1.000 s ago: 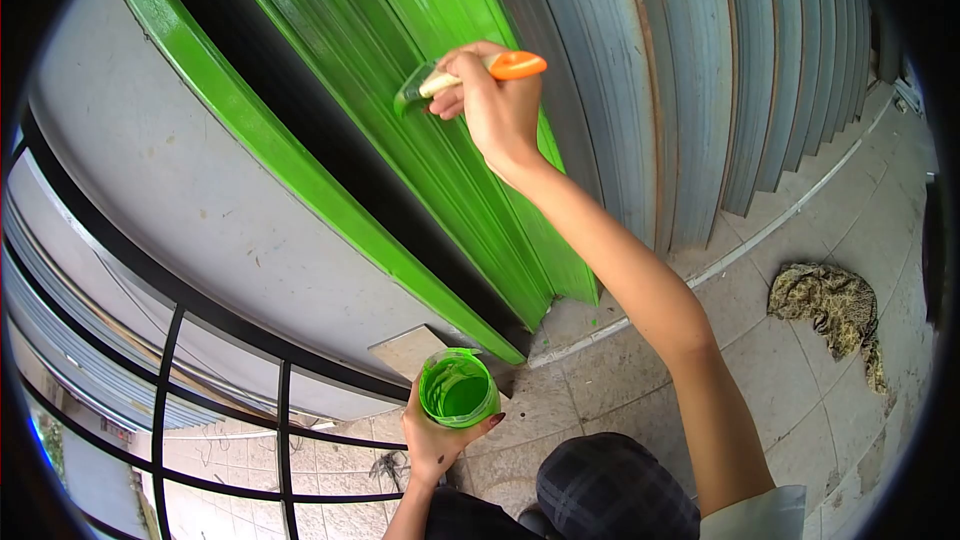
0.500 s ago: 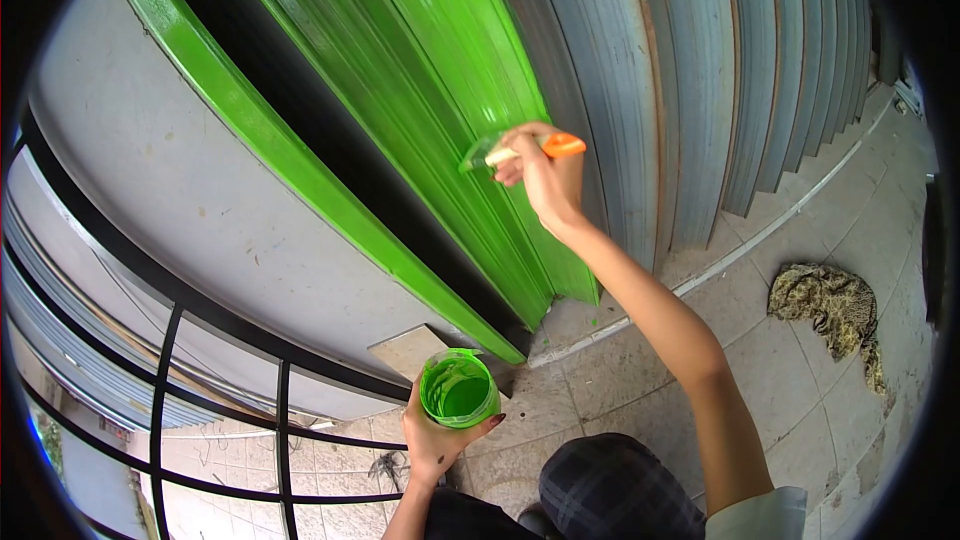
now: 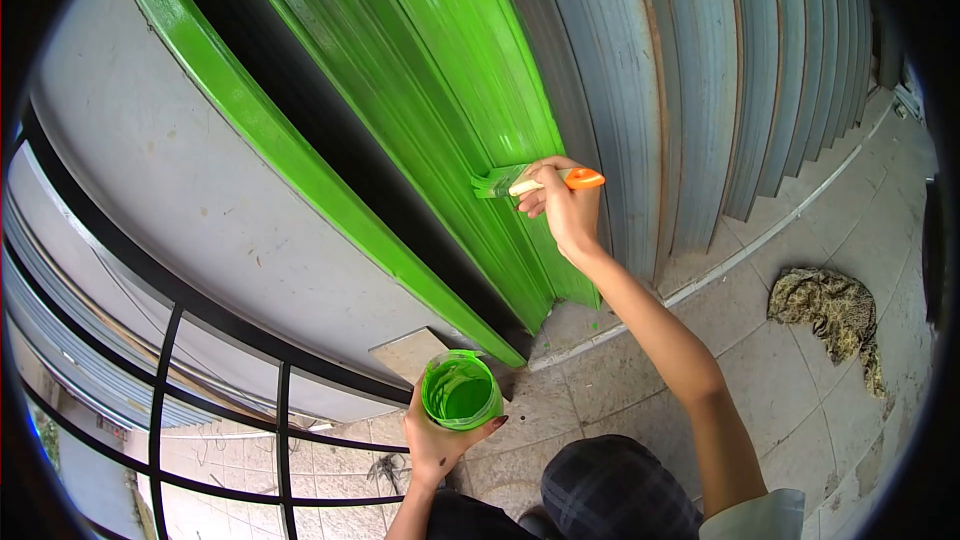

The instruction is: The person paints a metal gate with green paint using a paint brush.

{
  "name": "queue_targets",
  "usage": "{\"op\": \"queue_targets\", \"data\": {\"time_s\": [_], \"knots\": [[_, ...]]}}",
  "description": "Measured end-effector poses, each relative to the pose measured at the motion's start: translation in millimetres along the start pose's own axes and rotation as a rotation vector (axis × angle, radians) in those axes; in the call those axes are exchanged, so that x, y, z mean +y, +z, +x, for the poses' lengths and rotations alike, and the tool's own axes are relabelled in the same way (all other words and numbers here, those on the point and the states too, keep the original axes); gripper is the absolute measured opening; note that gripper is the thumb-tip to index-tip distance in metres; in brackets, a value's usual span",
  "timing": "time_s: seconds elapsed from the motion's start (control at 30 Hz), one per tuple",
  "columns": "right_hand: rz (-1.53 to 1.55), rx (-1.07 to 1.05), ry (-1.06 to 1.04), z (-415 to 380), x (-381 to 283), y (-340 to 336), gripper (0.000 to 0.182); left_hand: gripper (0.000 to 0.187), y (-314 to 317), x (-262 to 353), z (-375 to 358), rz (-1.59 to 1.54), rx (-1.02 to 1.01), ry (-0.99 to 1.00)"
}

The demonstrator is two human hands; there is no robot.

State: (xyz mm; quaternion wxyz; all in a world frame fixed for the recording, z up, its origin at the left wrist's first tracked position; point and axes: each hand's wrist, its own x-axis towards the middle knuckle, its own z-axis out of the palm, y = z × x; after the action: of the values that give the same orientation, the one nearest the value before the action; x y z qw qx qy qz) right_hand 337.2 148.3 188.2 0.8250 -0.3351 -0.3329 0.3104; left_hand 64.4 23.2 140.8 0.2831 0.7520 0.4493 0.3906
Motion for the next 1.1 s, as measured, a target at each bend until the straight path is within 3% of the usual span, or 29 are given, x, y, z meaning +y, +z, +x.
{"op": "queue_targets", "data": {"time_s": [0.17,0.33,0.67,0.77,0.97,1.1], "knots": [[0.066,-0.059,-0.142,35,-49,54,0.017,0.081,1,2,1,-0.003,-0.008,0.005],[0.343,-0.072,-0.371,49,-77,79,0.015,0.08,0,6,1,-0.039,-0.015,-0.041],[0.038,0.019,0.028,-31,44,-20,0.016,0.079,1,4,1,0.004,-0.011,0.017],[0.044,-0.011,-0.012,-21,13,9,0.017,0.077,2,5,1,-0.031,-0.026,0.01],[0.309,-0.136,-0.315,11,-81,95,0.014,0.077,2,12,0,-0.061,-0.029,-0.053],[0.351,-0.133,-0.264,-9,-43,80,0.013,0.078,-1,13,-2,-0.021,-0.015,-0.038]]}}
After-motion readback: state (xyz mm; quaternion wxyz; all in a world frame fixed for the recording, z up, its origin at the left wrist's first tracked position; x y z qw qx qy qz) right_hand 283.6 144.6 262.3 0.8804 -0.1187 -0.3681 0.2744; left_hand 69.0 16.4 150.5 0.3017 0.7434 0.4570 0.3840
